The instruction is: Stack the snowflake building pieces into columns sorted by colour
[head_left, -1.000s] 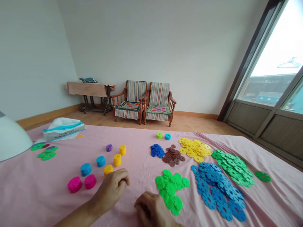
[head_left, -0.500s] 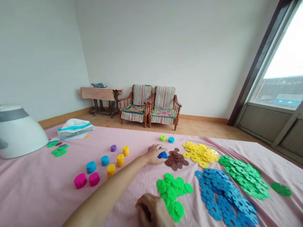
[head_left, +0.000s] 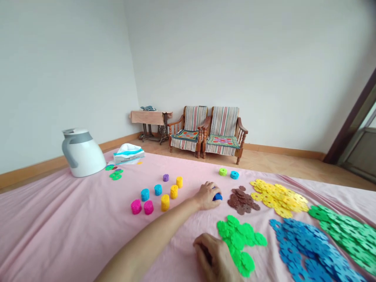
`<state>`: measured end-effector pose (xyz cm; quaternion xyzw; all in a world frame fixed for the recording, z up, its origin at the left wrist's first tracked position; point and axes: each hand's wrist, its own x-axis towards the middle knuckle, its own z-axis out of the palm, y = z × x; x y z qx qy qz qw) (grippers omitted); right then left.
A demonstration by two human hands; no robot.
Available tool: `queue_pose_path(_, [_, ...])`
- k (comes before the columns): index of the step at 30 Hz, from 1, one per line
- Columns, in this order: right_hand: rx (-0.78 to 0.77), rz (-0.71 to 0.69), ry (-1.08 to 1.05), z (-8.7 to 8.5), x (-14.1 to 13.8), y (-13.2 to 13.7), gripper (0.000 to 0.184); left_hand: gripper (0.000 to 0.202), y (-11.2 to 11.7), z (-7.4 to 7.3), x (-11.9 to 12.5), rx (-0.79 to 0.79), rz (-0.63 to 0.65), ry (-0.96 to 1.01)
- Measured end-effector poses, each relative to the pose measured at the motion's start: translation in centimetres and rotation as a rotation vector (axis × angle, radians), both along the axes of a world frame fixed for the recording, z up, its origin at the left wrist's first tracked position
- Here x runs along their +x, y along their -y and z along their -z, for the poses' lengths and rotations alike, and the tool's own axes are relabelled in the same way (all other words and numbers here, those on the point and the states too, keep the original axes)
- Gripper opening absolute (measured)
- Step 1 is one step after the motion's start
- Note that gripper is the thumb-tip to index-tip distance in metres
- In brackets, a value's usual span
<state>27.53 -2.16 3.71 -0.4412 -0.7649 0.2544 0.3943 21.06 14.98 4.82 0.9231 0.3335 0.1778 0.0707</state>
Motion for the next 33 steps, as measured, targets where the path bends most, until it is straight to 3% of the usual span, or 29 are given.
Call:
queue_pose_path(4, [-0.022, -0.025, 0.037, -0.8, 0.2, 0.3, 0.023, 0.034, 2.2, -0.3, -2.9, 0.001, -0.01, 0.027])
queue_pose_path(7, [-0.025, -0.004, 0.049, -1.0, 0.1, 0.6, 0.022, 0.049, 4.9, -0.8, -5.3, 0.006, -0.017, 0.066])
queue_pose_path(13, [-0.022, 0.05, 0.01, -1.2, 0.0, 0.9, 0.021, 0.016, 12.4, -2.5, -11.0, -0.026, -0.036, 0.147])
queue_pose_path(18, [-0.015, 0.115, -0.048, -1.6, -0.2, 0.0, 0.021, 0.013, 16.7, -3.2, -15.2, -0.109, -0.06, 0.143])
queue_pose_path(22, [-0.073, 0.158, -0.141, -1.8, -1.6, -2.1, 0.021, 0.017, 17.2, -2.9, -16.7, -0.104, -0.124, 0.212])
queue_pose_path(26, [-0.084, 0.069, -0.21, -1.8, -4.4, -4.8, 0.024, 0.015, 16.1, -2.4, -17.3, -0.054, -0.231, 0.195])
queue_pose_path(33, [-0.119, 0.118, -0.252, -1.0, -8.5, -7.7, 0.036, 0.016, 14.1, -1.9, -18.2, 0.007, -0.277, 0.173])
